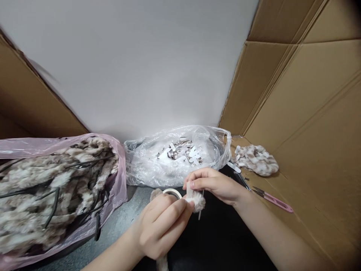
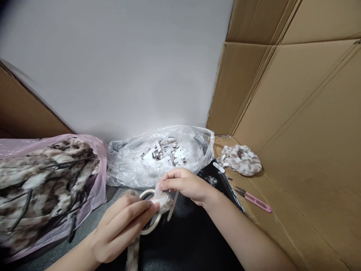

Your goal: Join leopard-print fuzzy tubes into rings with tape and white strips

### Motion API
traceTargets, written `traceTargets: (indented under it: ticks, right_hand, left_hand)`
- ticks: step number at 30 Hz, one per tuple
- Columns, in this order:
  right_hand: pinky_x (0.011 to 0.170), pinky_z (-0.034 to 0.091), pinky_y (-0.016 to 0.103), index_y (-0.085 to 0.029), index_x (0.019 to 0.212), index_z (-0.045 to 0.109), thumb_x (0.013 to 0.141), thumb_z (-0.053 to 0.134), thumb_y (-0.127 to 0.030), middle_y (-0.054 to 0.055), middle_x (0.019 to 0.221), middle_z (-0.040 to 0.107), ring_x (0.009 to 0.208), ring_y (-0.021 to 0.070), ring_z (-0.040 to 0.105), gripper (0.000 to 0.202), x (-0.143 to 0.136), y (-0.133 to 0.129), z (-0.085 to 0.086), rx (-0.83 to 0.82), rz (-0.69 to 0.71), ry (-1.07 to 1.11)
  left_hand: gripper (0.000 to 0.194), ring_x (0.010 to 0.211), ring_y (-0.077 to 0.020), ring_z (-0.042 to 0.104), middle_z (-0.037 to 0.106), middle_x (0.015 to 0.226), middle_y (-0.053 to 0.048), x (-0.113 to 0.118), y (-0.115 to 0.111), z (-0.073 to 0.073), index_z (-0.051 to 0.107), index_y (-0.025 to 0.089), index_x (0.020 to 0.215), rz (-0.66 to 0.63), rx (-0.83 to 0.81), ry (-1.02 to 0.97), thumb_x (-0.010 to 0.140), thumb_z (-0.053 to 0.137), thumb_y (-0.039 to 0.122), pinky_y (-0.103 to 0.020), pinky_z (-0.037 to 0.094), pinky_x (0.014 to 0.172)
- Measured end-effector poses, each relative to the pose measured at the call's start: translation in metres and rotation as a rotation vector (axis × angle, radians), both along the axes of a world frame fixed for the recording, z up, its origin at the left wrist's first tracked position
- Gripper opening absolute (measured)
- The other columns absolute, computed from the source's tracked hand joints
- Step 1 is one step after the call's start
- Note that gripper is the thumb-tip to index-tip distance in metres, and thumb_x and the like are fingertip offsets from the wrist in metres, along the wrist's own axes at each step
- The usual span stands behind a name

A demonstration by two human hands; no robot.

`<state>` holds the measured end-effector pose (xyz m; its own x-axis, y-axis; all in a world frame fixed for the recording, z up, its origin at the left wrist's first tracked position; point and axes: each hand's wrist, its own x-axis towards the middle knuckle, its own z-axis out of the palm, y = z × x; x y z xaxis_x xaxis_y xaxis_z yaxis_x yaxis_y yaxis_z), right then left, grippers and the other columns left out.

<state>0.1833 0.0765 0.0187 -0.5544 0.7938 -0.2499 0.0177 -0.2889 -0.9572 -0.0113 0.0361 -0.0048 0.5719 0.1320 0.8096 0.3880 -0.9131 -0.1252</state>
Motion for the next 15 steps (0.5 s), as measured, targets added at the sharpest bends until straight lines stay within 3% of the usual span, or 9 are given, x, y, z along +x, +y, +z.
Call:
traceTargets:
  ticks: [8, 15]
  right_hand:
    - [0.061, 0.038, 0.023, -0.014, 0.066, 0.067, 0.066, 0.079, -0.031, -0.002, 0.063, 0.061, 0.062, 0.0101, 0.051, 0.021, 0.002, 0.0, 0.002, 0.122, -0.061, -0.103]
    - [0.07, 0.046, 0.026, -0.015, 0.07, 0.069, 0.077, 0.07, -0.018, 0.001, 0.073, 0.067, 0.072, 0.0136, 0.06, 0.007, 0.005, -0.009, 0.016, 0.437, -0.104, -0.249]
  left_hand:
    - [0.014, 0.065, -0.0142, 0.057, 0.067, 0.08, -0.007, 0.002, 0.003, 0.003, 0.063, 0.01, 0.097, 0.021, -0.181, 0.101, 0.093, 0.05, 0.006, -0.027, 0.046, 0.057]
    - [0.016, 0.071, -0.0124, 0.058, 0.063, 0.084, -0.005, 0.0, 0.005, 0.006, 0.064, 0.012, 0.099, 0.011, -0.415, 0.088, 0.095, 0.048, 0.011, -0.023, 0.049, 0.063]
